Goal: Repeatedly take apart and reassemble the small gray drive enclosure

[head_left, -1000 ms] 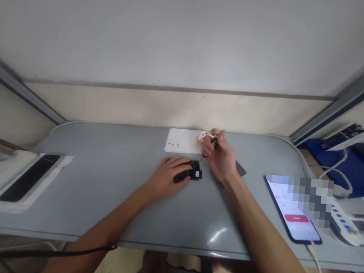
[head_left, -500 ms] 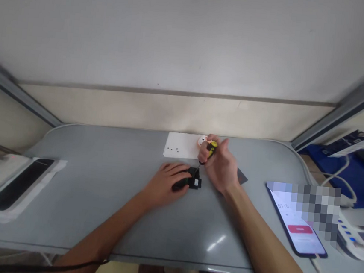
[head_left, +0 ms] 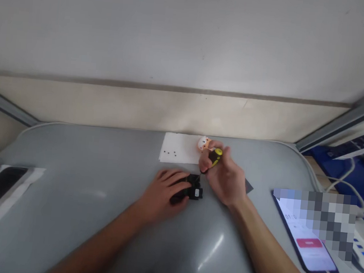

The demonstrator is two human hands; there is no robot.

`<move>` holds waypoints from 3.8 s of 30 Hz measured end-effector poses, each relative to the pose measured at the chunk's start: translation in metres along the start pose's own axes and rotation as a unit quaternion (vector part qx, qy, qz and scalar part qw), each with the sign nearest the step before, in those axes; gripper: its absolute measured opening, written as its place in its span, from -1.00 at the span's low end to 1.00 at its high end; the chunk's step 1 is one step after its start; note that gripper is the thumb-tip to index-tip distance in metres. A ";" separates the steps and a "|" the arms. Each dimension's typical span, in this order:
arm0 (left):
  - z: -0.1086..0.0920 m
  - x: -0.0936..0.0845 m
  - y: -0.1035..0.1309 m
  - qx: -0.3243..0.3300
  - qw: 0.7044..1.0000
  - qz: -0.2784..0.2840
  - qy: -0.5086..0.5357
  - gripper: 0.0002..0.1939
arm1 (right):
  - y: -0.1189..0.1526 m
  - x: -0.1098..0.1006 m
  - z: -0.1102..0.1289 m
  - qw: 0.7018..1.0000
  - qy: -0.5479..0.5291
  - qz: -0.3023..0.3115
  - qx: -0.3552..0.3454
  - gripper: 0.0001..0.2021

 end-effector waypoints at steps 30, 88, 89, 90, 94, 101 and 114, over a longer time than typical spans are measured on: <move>0.001 0.003 0.004 -0.006 0.999 0.040 0.000 -0.72 | 0.005 -0.032 0.017 0.991 0.130 0.021 0.017 -0.74; 0.006 0.006 0.003 -0.039 0.998 0.039 0.004 -0.73 | 0.003 -0.006 0.012 0.997 0.072 -0.026 -0.032 -0.71; 0.005 0.006 0.002 -0.036 0.999 0.037 0.005 -0.74 | 0.003 -0.007 0.012 0.996 0.078 -0.024 -0.028 -0.70; 0.004 0.005 0.002 -0.033 0.999 0.036 0.006 -0.74 | 0.002 -0.008 0.011 0.996 0.080 -0.023 -0.022 -0.68; 0.002 0.004 0.001 -0.029 0.999 0.033 0.011 -0.74 | 0.001 -0.009 0.005 0.997 0.042 -0.058 -0.018 -0.55; 0.007 0.009 0.004 -0.042 0.998 0.050 0.007 -0.72 | 0.009 0.005 0.010 0.994 0.092 -0.029 -0.043 -0.75; 0.003 0.006 0.001 -0.038 0.998 0.044 -0.007 -0.75 | 0.007 -0.007 0.007 0.995 0.035 -0.052 -0.076 -0.74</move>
Point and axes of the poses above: each hand's wrist, its own y-axis away from the middle knuckle, its own x-axis out of the palm, z = x × y, the point moved 8 cm from there along -y, towards the middle knuckle, and after that the axes turned 2 degrees about z, right-handed, at the moved point
